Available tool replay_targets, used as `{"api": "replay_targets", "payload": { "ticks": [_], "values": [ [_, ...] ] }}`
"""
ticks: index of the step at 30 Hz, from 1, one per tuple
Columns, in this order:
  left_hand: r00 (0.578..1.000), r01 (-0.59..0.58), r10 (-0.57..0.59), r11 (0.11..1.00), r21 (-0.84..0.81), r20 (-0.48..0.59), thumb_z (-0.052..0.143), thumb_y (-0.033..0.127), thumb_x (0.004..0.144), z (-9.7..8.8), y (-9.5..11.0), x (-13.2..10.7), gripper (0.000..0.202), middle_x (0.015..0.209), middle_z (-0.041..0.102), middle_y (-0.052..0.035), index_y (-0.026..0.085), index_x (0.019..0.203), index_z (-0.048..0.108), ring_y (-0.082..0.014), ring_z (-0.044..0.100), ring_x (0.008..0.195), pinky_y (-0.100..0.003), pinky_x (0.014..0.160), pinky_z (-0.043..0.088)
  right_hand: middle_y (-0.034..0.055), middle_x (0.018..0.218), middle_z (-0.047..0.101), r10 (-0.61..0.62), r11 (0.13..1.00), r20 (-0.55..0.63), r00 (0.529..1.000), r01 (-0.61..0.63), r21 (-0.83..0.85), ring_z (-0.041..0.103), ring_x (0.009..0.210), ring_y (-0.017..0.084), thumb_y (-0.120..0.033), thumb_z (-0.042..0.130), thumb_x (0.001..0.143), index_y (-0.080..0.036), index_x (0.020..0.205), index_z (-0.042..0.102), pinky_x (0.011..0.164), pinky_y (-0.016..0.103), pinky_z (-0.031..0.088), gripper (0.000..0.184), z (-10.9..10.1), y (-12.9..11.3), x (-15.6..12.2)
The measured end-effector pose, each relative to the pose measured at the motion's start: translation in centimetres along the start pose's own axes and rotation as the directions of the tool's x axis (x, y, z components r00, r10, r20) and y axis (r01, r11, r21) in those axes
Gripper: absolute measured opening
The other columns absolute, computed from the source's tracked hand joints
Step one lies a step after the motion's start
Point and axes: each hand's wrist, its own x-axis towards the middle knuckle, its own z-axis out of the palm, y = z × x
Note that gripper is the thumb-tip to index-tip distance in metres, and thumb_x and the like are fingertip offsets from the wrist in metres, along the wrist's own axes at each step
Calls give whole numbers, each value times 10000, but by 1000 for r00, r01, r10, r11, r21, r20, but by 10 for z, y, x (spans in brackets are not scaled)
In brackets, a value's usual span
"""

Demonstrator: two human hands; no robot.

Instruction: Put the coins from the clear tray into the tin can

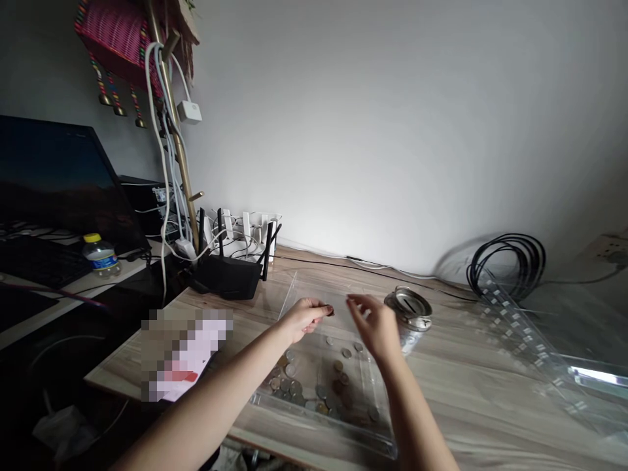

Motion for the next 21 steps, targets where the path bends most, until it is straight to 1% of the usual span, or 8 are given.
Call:
{"api": "replay_targets", "payload": {
  "ticks": [2,5,9,12,14,16,18,21],
  "values": [
    [1000,-15,15,1000,-25,-21,675,408,568,0,0,1,341,423,334,91,113,713,585,2,204,335,-204,370,57,52,774,647,-15,994,214,977,-8,106,547,645,152,-393,433,776,-179,894,651,553,247,417,326,18,-6,0],
    [1000,6,-6,998,-69,0,659,434,578,-1,0,1,357,435,333,90,117,724,585,4,187,332,-208,372,48,47,763,647,-39,992,276,960,4,127,545,646,158,-407,434,770,-189,866,661,564,256,417,329,31,-9,0],
    [995,44,-35,995,-91,98,587,417,664,0,1,-2,324,448,372,69,105,750,594,0,202,322,-205,366,51,39,763,643,-22,999,144,989,17,40,539,637,153,-382,448,762,-210,829,669,584,260,408,288,23,-8,-1],
    [976,133,-108,983,-125,190,481,284,750,0,0,-2,238,465,397,50,84,774,608,-1,209,316,-193,353,71,47,790,641,33,995,-90,995,-41,-90,536,652,158,-367,460,747,-216,840,666,600,270,399,272,-2,-1,1],
    [971,189,-154,963,-192,181,424,150,744,-1,-1,1,196,480,421,36,72,783,599,-5,257,321,-175,343,113,65,765,632,121,952,-301,946,-196,-235,527,660,185,-394,481,718,-211,822,669,574,289,382,282,-25,9,3],
    [976,211,-185,938,-276,116,383,52,705,-2,-2,4,224,529,492,-3,59,819,575,-29,388,370,-156,353,219,86,750,617,177,864,-458,871,-361,-352,518,691,213,-403,491,694,-204,810,672,551,301,362,293,-46,23,6],
    [977,211,-202,914,-346,64,356,-4,673,-4,-4,7,289,622,568,-69,35,895,537,-85,535,501,-173,436,369,93,740,608,240,790,-472,848,-453,-412,510,690,217,-385,504,670,-204,798,677,532,298,347,281,-61,37,10],
    [980,193,-191,886,-421,49,327,-53,663,-4,-5,8,395,750,611,-158,-8,1038,443,-171,619,697,-256,616,476,72,681,605,385,752,-331,861,-501,-428,492,586,181,-367,536,618,-218,760,686,484,276,319,255,-71,54,15]
  ]
}}
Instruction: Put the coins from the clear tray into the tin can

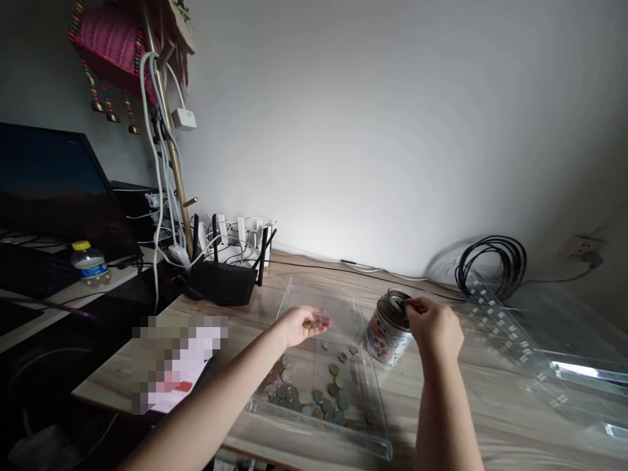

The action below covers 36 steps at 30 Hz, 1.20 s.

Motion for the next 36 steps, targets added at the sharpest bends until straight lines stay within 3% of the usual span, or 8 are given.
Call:
{"api": "replay_targets", "payload": {
  "ticks": [4,10,13,17,20,25,30,36],
  "values": [
    [999,-37,36,999,-35,-24,314,-70,696,1,0,-1,453,788,615,-194,-31,1147,316,-197,629,762,-267,675,489,82,629,590,-62,996,13,998,62,-60,483,558,189,-360,547,602,-218,725,693,464,281,303,237,5,4,5],
    [1000,8,-10,992,-129,-10,356,118,805,0,2,-1,306,867,605,-205,56,1102,320,-231,622,803,-291,655,490,89,834,624,-317,934,-295,901,350,67,509,784,211,-324,440,753,-170,870,654,697,325,374,289,7,-23,-22],
    [995,89,-78,982,-167,69,342,345,833,-2,3,1,310,868,594,-205,86,997,385,-247,616,792,-315,625,484,62,833,617,-488,815,-98,867,493,305,525,743,165,-333,434,775,-184,866,648,666,263,394,276,17,-52,-45],
    [987,114,-100,987,-114,122,265,448,837,-1,4,2,379,619,555,-61,125,871,460,-159,577,559,-292,555,467,31,849,599,-720,674,243,650,572,467,535,735,137,-266,443,764,-236,908,639,630,226,388,245,39,-84,-73],
    [980,124,-111,990,-72,167,218,449,847,1,4,3,421,544,502,-16,132,796,490,-114,510,460,-273,526,455,24,862,590,-738,665,316,597,561,492,534,715,130,-223,449,740,-237,875,638,619,223,381,233,49,-93,-82],
    [979,132,-117,988,-80,168,287,431,838,0,4,-1,390,688,597,-102,112,817,510,-170,599,630,-307,631,469,23,777,606,-640,746,188,745,544,383,525,687,136,-268,459,741,-227,818,634,596,228,363,196,34,-83,-69],
    [997,42,-35,995,-93,76,292,344,849,1,7,-7,387,854,621,-194,46,918,530,-221,616,807,-294,685,473,69,732,599,-151,977,-208,967,178,118,507,674,176,-381,498,701,-211,790,667,538,258,321,256,8,-37,-29],
    [998,48,-46,996,-75,33,329,309,838,5,8,-9,351,846,628,-189,36,921,534,-208,623,781,-292,685,483,66,669,590,40,999,16,999,-40,6,480,625,199,-405,541,613,-248,780,690,503,280,302,273,9,1,2]
  ]
}}
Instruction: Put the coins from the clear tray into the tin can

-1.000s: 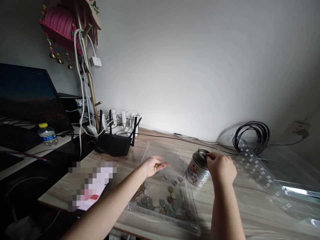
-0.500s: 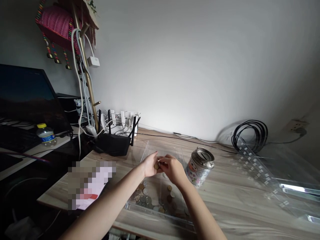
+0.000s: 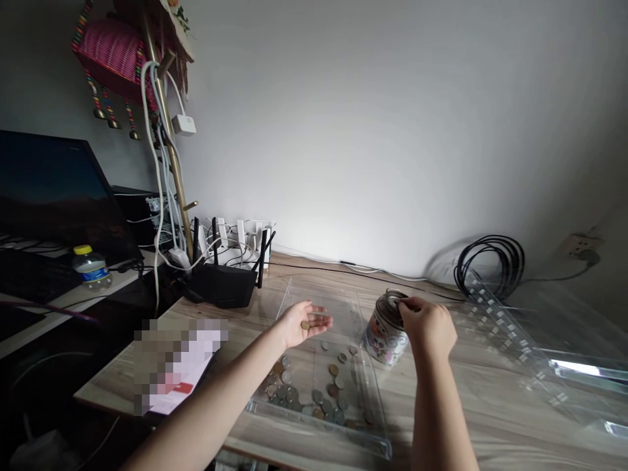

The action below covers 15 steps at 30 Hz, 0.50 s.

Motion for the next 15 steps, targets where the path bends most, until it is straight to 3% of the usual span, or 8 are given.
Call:
{"api": "replay_targets", "payload": {
  "ticks": [4,6,8,10,11,12,14,15],
  "values": [
    [1000,-8,9,1000,-23,5,323,311,837,-3,0,2,355,853,625,-186,40,926,534,-212,617,799,-304,702,480,68,694,608,-56,997,36,998,58,-43,485,681,217,-407,519,646,-237,765,693,558,302,329,270,1,2,1],
    [1000,-9,10,998,-54,21,304,346,841,-5,-1,4,392,883,616,-196,40,939,529,-221,610,820,-320,714,473,72,801,624,-140,990,-108,984,136,-47,484,762,234,-393,489,692,-221,810,684,636,336,342,286,1,-4,-7],
    [999,-17,21,995,-93,41,283,406,839,-7,-1,5,449,908,603,-202,43,958,521,-233,601,838,-336,719,466,75,891,616,-256,964,-268,929,265,-1,478,824,233,-358,453,739,-201,876,665,719,358,337,296,1,-20,-23],
    [999,-32,36,992,-123,37,275,478,823,-8,0,5,514,912,595,-197,52,993,508,-241,595,833,-344,706,460,74,892,609,-407,887,-234,883,444,130,493,816,201,-323,431,768,-189,913,643,738,327,352,289,5,-43,-45],
    [999,-40,45,991,-127,31,279,513,808,-9,1,5,547,910,593,-187,60,1019,500,-238,594,816,-343,692,458,69,880,607,-514,817,-130,848,530,226,506,790,179,-308,427,776,-189,917,634,717,296,369,277,9,-56,-57],
    [998,-47,51,992,-119,31,283,549,792,-9,2,5,582,911,591,-176,72,1050,492,-231,593,790,-337,671,455,61,873,605,-621,741,-1,784,588,325,516,756,159,-292,425,780,-199,926,622,681,268,382,263,13,-69,-69],
    [997,-46,50,996,-70,51,279,609,761,-9,3,4,648,930,589,-153,102,1113,476,-204,582,723,-312,617,442,45,850,600,-764,626,220,606,617,476,525,684,136,-266,428,777,-218,938,595,609,240,390,236,22,-90,-88],
    [997,-44,47,998,-41,68,269,631,750,-9,4,3,675,941,589,-143,118,1139,469,-186,570,686,-298,593,431,38,828,598,-791,602,286,541,606,520,523,653,131,-256,435,772,-221,938,582,584,235,388,225,27,-96,-94]
  ]
}}
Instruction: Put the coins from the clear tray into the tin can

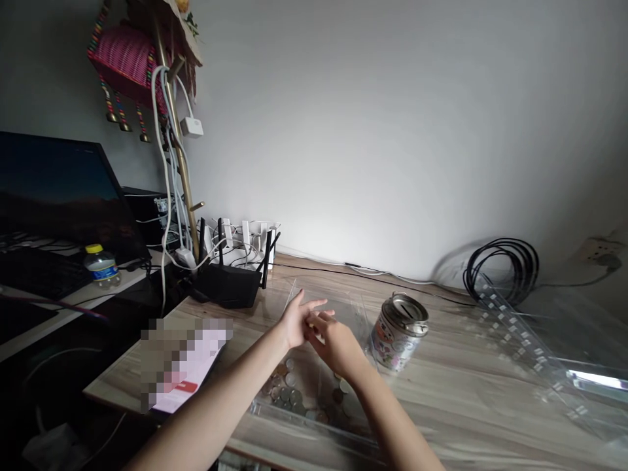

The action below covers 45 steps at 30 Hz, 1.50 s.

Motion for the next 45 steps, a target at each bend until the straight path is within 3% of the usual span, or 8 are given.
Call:
{"api": "replay_targets", "payload": {
  "ticks": [10,14,17,22,27,32,37,45],
  "values": [
    [975,-35,25,999,40,219,272,629,759,20,-4,-13,651,858,586,-104,141,1131,489,-186,553,751,-320,701,403,46,849,607,29,992,-158,987,-47,-114,529,714,139,-271,403,794,-216,875,609,602,230,375,228,-19,16,-5],
    [982,-129,108,983,128,155,321,552,786,18,-5,-10,538,998,572,-135,130,1050,524,-215,560,852,-324,690,417,60,826,613,159,865,-594,788,-402,-302,495,808,192,-335,435,757,-206,772,638,628,269,362,241,-58,52,-17],
    [980,-196,198,962,188,8,330,475,804,15,-4,-6,449,1023,574,-131,119,967,549,-190,568,841,-286,663,426,79,704,607,344,706,-666,662,-650,-282,484,716,222,-372,476,688,-206,677,656,533,290,336,245,-83,87,-28],
    [974,-176,201,963,203,-110,398,366,776,13,-1,-2,312,922,604,-107,119,864,566,-146,572,725,-246,605,426,84,606,586,494,642,-555,669,-711,-287,476,605,217,-399,519,625,-232,671,687,467,286,305,241,-93,112,-37],
    [941,-223,330,781,583,-82,493,242,713,0,-12,6,132,766,601,-62,158,750,588,-162,548,709,-269,642,413,98,778,616,268,709,-683,680,-619,-338,514,723,221,-371,458,714,-187,799,668,599,314,371,292,-85,85,-36],
    [920,-302,324,227,926,220,659,114,534,-15,-33,6,147,736,518,-47,209,620,587,-236,506,841,-348,841,340,50,778,635,263,886,-148,953,-299,-355,567,692,149,-205,425,743,-197,860,622,598,233,389,230,-47,52,-28],
    [913,-296,310,58,954,264,619,149,601,-14,-47,10,122,810,453,-70,193,618,506,-286,486,910,-430,880,290,134,858,631,294,776,240,925,-85,-625,568,852,244,-97,473,706,-136,904,605,700,325,405,241,-1,48,-28],
    [927,-251,310,93,964,212,598,87,598,-12,-54,18,253,738,419,-57,193,542,375,-321,410,1039,-478,934,212,151,896,626,376,764,299,877,-111,-636,577,865,239,-45,480,708,-107,885,608,668,321,442,227,2,51,-30]
  ]
}}
